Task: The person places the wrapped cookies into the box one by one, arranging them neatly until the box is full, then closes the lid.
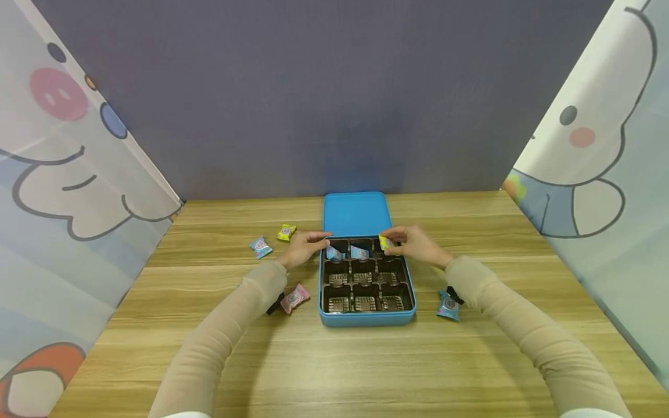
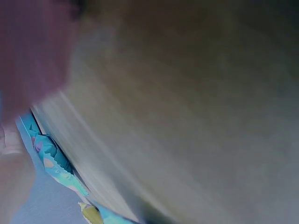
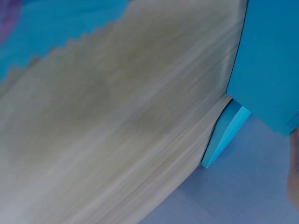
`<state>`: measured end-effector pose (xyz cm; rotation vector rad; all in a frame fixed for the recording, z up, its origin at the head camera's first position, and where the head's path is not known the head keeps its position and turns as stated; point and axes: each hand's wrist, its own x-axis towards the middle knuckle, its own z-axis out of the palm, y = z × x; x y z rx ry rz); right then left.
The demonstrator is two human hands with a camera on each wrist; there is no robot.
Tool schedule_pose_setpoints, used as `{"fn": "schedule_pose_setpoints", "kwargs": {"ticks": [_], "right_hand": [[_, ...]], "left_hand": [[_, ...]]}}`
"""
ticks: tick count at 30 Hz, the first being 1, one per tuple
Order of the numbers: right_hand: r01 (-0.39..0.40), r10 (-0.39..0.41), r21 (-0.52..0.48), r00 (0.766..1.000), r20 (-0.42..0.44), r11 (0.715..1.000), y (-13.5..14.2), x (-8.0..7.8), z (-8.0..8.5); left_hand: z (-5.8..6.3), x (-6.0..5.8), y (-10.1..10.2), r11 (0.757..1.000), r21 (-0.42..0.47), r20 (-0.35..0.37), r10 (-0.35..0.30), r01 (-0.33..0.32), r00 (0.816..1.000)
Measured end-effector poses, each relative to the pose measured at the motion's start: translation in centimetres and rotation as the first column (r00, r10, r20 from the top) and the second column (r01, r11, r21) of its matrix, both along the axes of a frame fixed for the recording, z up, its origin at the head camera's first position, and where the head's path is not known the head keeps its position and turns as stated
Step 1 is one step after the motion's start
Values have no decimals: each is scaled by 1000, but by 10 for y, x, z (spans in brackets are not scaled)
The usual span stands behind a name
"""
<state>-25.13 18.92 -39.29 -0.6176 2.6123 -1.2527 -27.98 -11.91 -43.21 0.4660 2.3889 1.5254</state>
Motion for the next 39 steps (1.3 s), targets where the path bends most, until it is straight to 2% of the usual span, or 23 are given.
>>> {"fn": "schedule_pose_setpoints", "kwargs": {"ticks": [4, 13, 17, 27, 33, 39], "right_hand": [[-11, 11, 12, 1000, -23, 1000, 0, 0, -1], [-37, 63, 166, 985, -158, 985, -3, 2, 0], [-37, 76, 205, 980, -184, 978, -4, 3, 1], [-46, 82, 200, 981, -175, 979, -3, 5, 2], [-41, 70, 177, 985, -160, 983, -4, 5, 2], [-40, 61, 141, 987, -147, 989, -2, 5, 1]], "left_hand": [[0, 2, 0, 1000, -1, -2, 3, -3, 1000], [3, 3, 3, 1000, 5, -4, 7, -7, 1000], [3, 4, 3, 1000, 4, -4, 14, -14, 1000], [7, 7, 4, 1000, -6, 13, 30, -30, 999], [6, 6, 3, 1000, 2, 9, 15, -15, 1000], [9, 7, 4, 1000, -4, 35, 8, -8, 999]]}}
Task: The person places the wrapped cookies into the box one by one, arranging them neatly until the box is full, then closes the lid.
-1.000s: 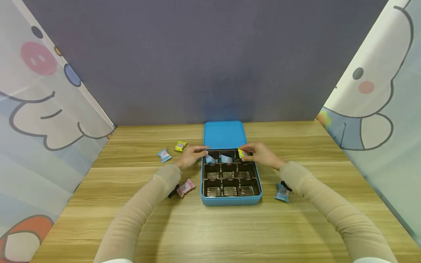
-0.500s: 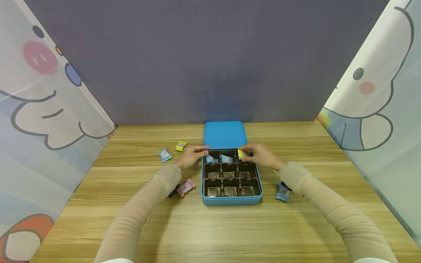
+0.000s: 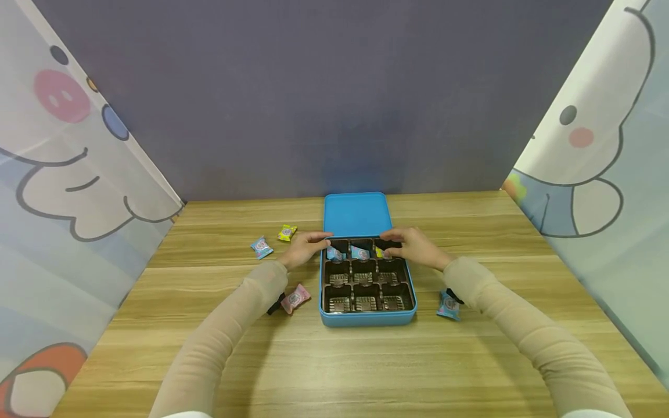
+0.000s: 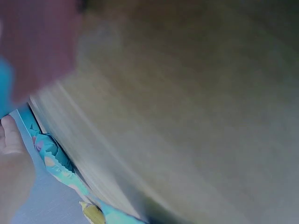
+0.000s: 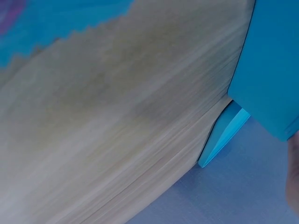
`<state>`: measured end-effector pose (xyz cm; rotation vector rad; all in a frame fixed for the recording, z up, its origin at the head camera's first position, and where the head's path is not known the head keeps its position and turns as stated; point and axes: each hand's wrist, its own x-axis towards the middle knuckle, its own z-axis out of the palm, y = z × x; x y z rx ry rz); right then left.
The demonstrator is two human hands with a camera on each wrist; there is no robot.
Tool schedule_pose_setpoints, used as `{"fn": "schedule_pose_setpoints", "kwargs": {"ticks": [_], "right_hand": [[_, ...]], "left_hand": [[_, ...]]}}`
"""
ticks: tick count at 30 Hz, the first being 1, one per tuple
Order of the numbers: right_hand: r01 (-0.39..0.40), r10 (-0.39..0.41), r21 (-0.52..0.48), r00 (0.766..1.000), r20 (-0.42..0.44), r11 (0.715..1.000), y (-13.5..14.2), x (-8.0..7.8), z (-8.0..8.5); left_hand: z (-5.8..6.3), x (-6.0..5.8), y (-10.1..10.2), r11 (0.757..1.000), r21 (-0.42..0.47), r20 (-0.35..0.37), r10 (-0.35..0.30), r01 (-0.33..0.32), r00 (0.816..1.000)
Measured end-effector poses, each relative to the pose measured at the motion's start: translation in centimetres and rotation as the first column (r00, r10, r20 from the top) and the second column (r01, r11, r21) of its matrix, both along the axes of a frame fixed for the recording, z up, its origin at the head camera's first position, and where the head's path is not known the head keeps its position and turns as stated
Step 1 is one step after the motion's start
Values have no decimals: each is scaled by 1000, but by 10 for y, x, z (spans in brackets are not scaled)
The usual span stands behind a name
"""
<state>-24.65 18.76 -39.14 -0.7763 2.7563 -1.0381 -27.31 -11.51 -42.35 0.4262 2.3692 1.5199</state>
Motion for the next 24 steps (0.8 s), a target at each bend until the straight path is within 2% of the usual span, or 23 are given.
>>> {"fn": "schedule_pose_setpoints", "kwargs": {"ticks": [6, 7, 9, 13, 24], "right_hand": [[8, -7, -29, 999, 31, 1000, 0, 0, 0], [8, -7, -31, 999, 32, 1000, 1, 0, 0], [13, -11, -38, 999, 41, 999, 1, -1, -1], [26, -20, -73, 997, 78, 997, 3, -3, -2], [48, -33, -128, 992, 120, 991, 6, 1, 3]], "left_hand": [[20, 11, 2, 1000, 15, 23, -19, 19, 1000], [20, 11, 2, 1000, 8, 14, -24, 24, 1000], [16, 10, 1, 1000, 3, 3, -26, 26, 1000], [1, 2, -1, 1000, -5, -12, -14, 14, 1000], [-1, 0, -1, 1000, 0, 4, -1, 1, 1000]]}}
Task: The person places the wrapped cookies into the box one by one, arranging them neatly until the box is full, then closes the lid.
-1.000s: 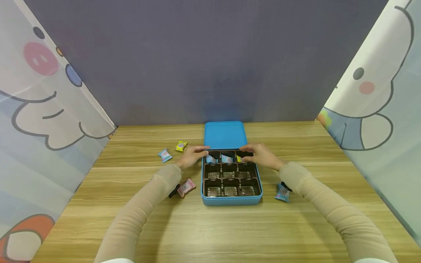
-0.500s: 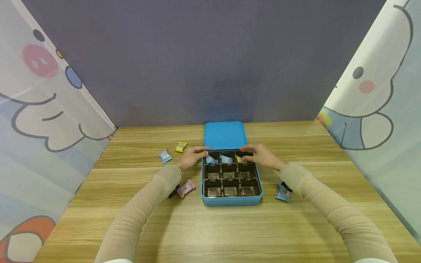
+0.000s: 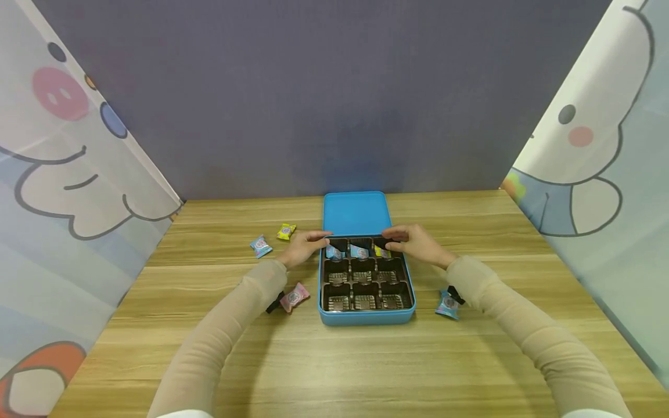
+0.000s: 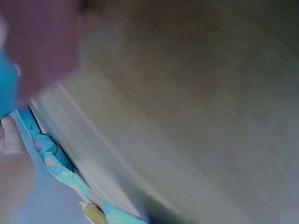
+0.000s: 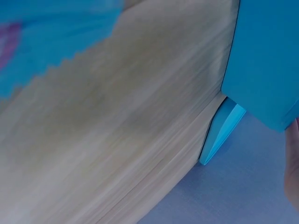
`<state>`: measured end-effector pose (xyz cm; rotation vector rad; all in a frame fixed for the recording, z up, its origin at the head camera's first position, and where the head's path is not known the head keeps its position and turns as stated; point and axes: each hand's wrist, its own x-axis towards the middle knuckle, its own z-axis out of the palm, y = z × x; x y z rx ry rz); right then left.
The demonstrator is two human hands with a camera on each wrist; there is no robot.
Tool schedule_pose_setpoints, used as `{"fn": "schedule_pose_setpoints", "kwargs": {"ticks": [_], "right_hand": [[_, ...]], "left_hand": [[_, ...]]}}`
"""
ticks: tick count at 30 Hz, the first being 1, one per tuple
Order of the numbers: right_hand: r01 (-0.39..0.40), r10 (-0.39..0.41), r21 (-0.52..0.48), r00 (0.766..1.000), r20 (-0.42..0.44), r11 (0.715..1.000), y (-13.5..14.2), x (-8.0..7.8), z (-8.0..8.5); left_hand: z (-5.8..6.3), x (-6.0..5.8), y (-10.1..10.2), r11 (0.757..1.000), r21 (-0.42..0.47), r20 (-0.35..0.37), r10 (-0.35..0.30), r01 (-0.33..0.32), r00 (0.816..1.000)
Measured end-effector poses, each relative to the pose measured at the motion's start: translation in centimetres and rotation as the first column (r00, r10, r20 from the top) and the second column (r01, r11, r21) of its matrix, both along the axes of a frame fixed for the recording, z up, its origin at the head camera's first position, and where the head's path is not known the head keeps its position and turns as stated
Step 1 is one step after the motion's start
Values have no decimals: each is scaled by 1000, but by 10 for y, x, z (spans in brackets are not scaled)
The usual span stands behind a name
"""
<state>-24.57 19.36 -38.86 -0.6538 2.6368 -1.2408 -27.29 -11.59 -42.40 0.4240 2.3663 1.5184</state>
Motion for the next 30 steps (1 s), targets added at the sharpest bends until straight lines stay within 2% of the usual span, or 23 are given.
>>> {"fn": "schedule_pose_setpoints", "kwargs": {"ticks": [14, 21, 30], "right_hand": [[13, -12, -48, 1000, 22, 999, 13, 6, 7], [12, -11, -45, 1000, 14, 999, 31, 11, 11], [-80, 83, -44, 994, 72, 996, 54, 20, 17]], "left_hand": [[0, 0, -1, 1000, -17, 9, 5, -5, 1000], [0, -1, -1, 1000, -24, 7, 9, -9, 1000], [-2, -2, -1, 1000, -20, 14, 0, 1, 1000]]}}
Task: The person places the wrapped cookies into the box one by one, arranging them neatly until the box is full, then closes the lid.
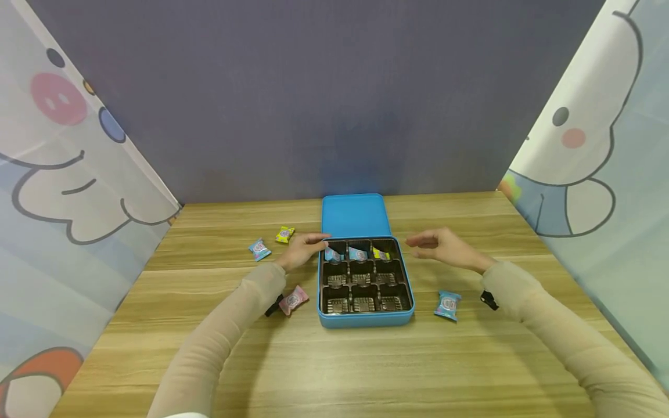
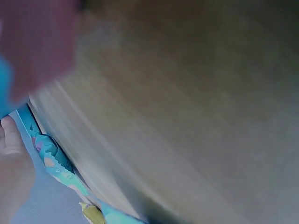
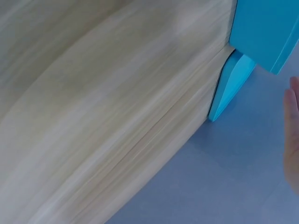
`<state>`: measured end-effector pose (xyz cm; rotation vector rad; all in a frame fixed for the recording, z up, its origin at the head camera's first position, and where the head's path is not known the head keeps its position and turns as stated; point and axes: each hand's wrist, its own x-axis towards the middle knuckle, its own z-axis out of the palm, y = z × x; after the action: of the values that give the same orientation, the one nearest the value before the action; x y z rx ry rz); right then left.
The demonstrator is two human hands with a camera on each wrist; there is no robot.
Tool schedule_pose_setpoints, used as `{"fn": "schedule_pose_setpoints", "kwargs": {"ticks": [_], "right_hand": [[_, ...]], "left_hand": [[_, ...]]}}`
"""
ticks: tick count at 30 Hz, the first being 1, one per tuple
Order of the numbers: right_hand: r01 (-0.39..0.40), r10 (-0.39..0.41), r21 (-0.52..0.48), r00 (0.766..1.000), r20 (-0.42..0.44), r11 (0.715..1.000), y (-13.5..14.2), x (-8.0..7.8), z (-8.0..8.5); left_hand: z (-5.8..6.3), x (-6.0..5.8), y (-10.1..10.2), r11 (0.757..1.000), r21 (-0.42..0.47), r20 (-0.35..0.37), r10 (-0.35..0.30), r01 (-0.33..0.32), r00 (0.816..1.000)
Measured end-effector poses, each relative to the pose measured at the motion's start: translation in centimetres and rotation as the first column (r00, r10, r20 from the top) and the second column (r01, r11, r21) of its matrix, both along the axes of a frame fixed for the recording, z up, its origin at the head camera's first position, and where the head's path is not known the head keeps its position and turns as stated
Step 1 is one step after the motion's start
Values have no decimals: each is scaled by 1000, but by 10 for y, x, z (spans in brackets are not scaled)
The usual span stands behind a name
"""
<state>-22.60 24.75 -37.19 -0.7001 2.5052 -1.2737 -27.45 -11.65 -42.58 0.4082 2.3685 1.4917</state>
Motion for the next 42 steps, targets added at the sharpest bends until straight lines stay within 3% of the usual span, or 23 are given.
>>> {"fn": "schedule_pose_setpoints", "kwargs": {"ticks": [14, 20, 31, 42], "right_hand": [[-134, 128, 86, 989, 72, 987, 30, 19, -13], [-198, 181, 90, 969, 166, 976, 38, 25, -19], [-228, 210, 52, 948, 241, 972, 50, 33, -31], [-215, 197, 48, 950, 244, 975, 55, 39, -41]], "left_hand": [[-2, 0, 0, 1000, -6, 0, 10, -10, 1000], [-2, -1, -1, 1000, -1, -5, 7, -7, 1000], [-1, 0, 0, 1000, -2, -5, 6, -6, 1000], [-1, -1, 0, 1000, 5, -12, -9, 9, 1000]]}}
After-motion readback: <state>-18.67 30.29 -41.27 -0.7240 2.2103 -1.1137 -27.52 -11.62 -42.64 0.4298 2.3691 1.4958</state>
